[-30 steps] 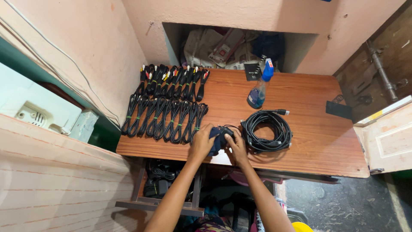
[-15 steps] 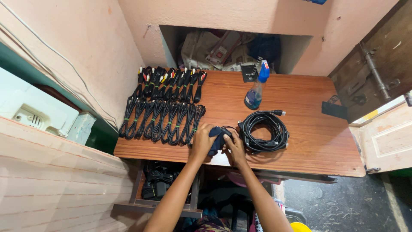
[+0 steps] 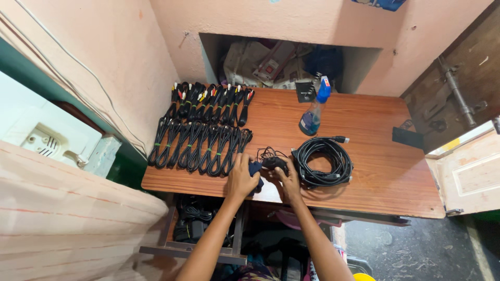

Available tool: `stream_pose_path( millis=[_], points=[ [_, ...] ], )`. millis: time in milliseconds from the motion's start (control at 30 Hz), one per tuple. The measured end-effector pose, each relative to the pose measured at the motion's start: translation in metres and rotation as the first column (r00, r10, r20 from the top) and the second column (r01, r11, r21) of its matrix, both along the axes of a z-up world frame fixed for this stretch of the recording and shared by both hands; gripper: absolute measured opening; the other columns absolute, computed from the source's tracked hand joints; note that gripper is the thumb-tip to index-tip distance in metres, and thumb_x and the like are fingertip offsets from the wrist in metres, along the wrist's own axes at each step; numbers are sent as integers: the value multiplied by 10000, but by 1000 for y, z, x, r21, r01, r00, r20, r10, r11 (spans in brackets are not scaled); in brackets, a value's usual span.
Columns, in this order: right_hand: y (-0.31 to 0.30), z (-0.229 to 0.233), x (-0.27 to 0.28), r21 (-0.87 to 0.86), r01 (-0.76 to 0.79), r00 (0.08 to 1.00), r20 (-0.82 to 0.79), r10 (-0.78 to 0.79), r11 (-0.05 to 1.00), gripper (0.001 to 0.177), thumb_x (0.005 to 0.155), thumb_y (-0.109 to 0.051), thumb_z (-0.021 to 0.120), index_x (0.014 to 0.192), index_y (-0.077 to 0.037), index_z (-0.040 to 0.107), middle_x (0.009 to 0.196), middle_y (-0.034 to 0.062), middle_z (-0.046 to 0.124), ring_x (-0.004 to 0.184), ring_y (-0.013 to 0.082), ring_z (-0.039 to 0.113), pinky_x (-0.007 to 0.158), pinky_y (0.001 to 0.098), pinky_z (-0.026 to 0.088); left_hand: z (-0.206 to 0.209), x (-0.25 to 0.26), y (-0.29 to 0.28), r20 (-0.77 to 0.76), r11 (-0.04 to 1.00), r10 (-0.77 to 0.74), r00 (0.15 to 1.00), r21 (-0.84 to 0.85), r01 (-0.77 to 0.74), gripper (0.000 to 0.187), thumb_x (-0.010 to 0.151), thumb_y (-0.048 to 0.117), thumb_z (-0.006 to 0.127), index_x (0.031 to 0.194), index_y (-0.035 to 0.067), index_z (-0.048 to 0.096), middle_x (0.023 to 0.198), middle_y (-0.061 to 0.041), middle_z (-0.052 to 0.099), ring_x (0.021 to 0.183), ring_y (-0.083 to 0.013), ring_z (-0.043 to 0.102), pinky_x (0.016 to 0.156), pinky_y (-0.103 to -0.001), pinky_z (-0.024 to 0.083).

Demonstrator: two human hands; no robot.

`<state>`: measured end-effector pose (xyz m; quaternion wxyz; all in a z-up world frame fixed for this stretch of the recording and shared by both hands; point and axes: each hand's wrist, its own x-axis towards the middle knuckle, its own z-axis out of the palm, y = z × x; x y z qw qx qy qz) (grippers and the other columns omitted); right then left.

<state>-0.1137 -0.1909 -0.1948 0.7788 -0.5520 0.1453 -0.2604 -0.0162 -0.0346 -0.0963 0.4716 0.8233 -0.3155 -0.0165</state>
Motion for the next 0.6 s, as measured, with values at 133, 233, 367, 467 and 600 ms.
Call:
stream_pose_path(
  millis=[133, 233, 367, 467, 600],
  points=[
    [1, 4, -2, -86, 10, 996, 93, -2, 996, 330, 973, -19, 647, 1297, -29, 587, 1180, 69, 661, 1045, 144, 660, 894, 308, 584, 5, -4, 5, 76, 1000, -13, 997, -18, 14, 279, 768, 59, 735, 1008, -3, 607, 1031, -192, 587, 927, -425, 647, 735, -481, 521],
    [2, 5, 1, -58, 20, 998, 56, -17, 998, 351, 924, 5, 657, 1267, -39, 591, 1232, 61, 650, 1116, 156, 655, 916, 324, 591, -2, -4, 4, 216, 994, -1, 976, -109, 25, 177, 835, 99, 758, 990, 46, 691, 997, -137, 654, 891, -384, 674, 738, -464, 538],
    [3, 6, -1, 36, 14, 999, 32, -15, 999, 370, 902, 57, 679, 1249, -46, 597, 1262, 91, 649, 1063, 172, 671, 877, 323, 598, -17, -3, -9, 336, 998, 50, 941, -39, -39, 143, 826, 81, 784, 958, 43, 745, 912, -80, 694, 813, -291, 682, 720, -416, 542],
    [4, 2, 1, 136, 11, 1000, 17, -13, 991, 367, 888, 76, 685, 1215, -64, 595, 1265, 101, 648, 1002, 177, 693, 817, 323, 618, -24, -8, -18, 414, 1000, 18, 910, -8, -16, 171, 815, 8, 766, 983, 37, 770, 916, -67, 709, 833, -255, 688, 747, -387, 527],
    [2, -7, 2, 170, 7, 995, 92, -23, 985, 331, 913, 85, 689, 1187, -63, 576, 1270, 136, 653, 1058, 184, 694, 853, 316, 612, -16, -11, -20, 384, 995, -79, 920, -25, 96, 288, 740, 8, 782, 1027, 0, 762, 958, -100, 707, 896, -273, 681, 823, -384, 529]
  ],
)
